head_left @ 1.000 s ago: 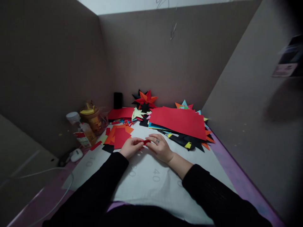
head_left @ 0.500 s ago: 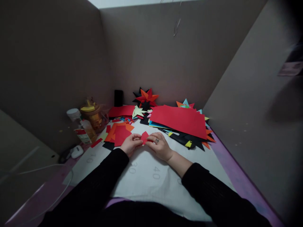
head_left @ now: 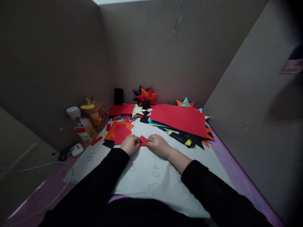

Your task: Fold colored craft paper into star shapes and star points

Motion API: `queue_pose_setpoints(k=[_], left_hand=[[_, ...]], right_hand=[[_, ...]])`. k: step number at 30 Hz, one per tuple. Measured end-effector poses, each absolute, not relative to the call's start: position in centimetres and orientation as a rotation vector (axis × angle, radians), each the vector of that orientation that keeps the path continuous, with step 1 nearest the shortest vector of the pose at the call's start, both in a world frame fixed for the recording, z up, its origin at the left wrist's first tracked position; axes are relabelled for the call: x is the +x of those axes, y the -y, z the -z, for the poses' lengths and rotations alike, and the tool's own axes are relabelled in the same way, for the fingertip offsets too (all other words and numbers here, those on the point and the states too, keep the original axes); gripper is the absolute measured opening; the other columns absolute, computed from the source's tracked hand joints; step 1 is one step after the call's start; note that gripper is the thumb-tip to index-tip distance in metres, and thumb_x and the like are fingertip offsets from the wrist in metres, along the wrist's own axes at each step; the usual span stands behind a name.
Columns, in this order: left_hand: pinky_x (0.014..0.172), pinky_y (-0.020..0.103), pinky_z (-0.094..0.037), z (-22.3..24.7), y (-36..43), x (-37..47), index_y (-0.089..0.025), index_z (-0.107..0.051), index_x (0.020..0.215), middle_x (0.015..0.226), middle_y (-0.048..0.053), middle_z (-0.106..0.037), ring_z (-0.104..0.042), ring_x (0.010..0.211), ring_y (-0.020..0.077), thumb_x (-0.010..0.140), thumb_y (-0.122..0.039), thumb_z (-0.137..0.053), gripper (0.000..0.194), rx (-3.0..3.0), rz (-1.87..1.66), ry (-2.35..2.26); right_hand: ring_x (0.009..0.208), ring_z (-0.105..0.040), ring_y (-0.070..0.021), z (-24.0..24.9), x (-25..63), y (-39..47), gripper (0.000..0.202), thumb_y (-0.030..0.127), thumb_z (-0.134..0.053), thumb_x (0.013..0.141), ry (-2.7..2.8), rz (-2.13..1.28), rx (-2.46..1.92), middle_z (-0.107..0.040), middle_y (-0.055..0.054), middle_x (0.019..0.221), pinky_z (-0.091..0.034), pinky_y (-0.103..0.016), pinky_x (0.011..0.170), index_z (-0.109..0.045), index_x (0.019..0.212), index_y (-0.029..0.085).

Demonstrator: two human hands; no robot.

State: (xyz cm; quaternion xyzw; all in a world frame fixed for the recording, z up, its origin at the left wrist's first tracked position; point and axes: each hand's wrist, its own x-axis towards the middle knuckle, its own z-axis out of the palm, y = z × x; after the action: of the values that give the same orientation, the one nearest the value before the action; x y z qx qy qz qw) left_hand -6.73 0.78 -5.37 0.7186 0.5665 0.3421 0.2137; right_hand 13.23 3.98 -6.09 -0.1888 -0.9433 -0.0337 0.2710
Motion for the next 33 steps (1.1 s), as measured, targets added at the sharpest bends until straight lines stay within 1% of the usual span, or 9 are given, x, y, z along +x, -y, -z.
queue_pose_setpoints(k=[4,8,12,15,17,20,22,27,33], left_hand=[[0.075,0.028,-0.042,5.3,-0.7,-6.9,-0.023,-0.074,0.078,0.083,0.008,-0.066,-0.058,0.08,0.0208,0.073,-0.012,-0.057,0.02,2.287,-0.872,-1.39],[0.08,0.031,-0.042,5.3,0.1,-6.8,-0.024,-0.073,0.086,0.085,0.009,-0.069,-0.06,0.083,0.0226,0.075,-0.009,-0.053,0.028,2.459,-0.815,-1.2],[0.083,0.034,-0.042,5.3,1.9,-6.2,-0.021,-0.071,0.088,0.087,0.013,-0.068,-0.059,0.089,0.0258,0.073,-0.009,-0.057,0.023,2.436,-0.84,-1.197],[0.083,0.035,-0.043,5.0,2.9,-5.7,-0.018,-0.068,0.089,0.086,0.013,-0.067,-0.059,0.091,0.026,0.076,-0.011,-0.055,0.02,2.49,-0.806,-1.226],[0.083,0.037,-0.043,4.6,3.3,-5.4,-0.016,-0.066,0.093,0.088,0.013,-0.066,-0.058,0.092,0.0254,0.079,-0.01,-0.051,0.022,2.595,-0.658,-1.27],[0.083,0.038,-0.044,4.0,3.5,-5.1,-0.013,-0.063,0.096,0.091,0.013,-0.065,-0.058,0.094,0.0243,0.081,-0.008,-0.047,0.023,2.752,-0.342,-1.333],[0.081,0.038,-0.045,3.7,3.6,-5.0,-0.012,-0.063,0.097,0.092,0.014,-0.065,-0.058,0.095,0.0239,0.082,-0.009,-0.047,0.022,2.814,-0.235,-1.355],[0.083,0.036,-0.045,3.9,3.4,-4.9,-0.013,-0.064,0.095,0.094,0.012,-0.065,-0.057,0.097,0.0225,0.084,-0.011,-0.046,0.022,2.841,-0.32,-1.328],[0.082,0.035,-0.047,4.4,3.2,-4.7,-0.011,-0.066,0.091,0.088,0.01,-0.065,-0.057,0.09,0.0216,0.084,-0.009,-0.045,0.022,2.822,-0.361,-1.337]], right_hand=[[0.082,-0.059,-0.0164,6.5,13.4,-4.5,0.013,0.01,-0.056,0.082,2.46,-0.223,-0.528,-0.069,-0.004,0.083,-0.045,-0.031,0.076,-0.066,0.081,0.02],[0.082,-0.061,-0.0171,6.9,13.8,-5.1,0.011,0.011,-0.059,0.081,2.388,-0.417,-0.572,-0.07,-0.004,0.082,-0.047,-0.033,0.079,-0.066,0.081,0.02],[0.082,-0.061,-0.0173,7.3,14.4,-5.6,0.011,0.013,-0.06,0.081,2.342,-0.473,-0.597,-0.071,-0.004,0.083,-0.048,-0.034,0.079,-0.067,0.08,0.021],[0.083,-0.061,-0.017,7.3,14.6,-5.9,0.009,0.013,-0.063,0.079,2.299,-0.528,-0.645,-0.07,-0.003,0.083,-0.046,-0.035,0.082,-0.068,0.077,0.021],[0.086,-0.059,-0.0172,7.0,14.5,-5.9,0.008,0.013,-0.066,0.077,2.29,-0.568,-0.742,-0.068,-0.003,0.085,-0.043,-0.035,0.084,-0.068,0.074,0.02],[0.09,-0.054,-0.0179,6.5,14.0,-6.0,0.005,0.015,-0.067,0.075,2.314,-0.608,-0.94,-0.063,-0.004,0.088,-0.039,-0.035,0.088,-0.068,0.072,0.019],[0.091,-0.051,-0.0185,6.3,13.5,-6.1,0.004,0.017,-0.066,0.075,2.329,-0.61,-1.052,-0.061,-0.004,0.089,-0.038,-0.035,0.088,-0.068,0.071,0.018],[0.091,-0.047,-0.0192,6.0,12.3,-6.2,0.007,0.022,-0.063,0.076,2.365,-0.575,-1.244,-0.058,-0.005,0.092,-0.036,-0.032,0.083,-0.067,0.072,0.019],[0.094,-0.045,-0.0213,5.8,11.6,-6.2,0.011,0.029,-0.061,0.076,2.395,-0.507,-1.397,-0.058,-0.004,0.096,-0.034,-0.033,0.08,-0.066,0.073,0.02]])
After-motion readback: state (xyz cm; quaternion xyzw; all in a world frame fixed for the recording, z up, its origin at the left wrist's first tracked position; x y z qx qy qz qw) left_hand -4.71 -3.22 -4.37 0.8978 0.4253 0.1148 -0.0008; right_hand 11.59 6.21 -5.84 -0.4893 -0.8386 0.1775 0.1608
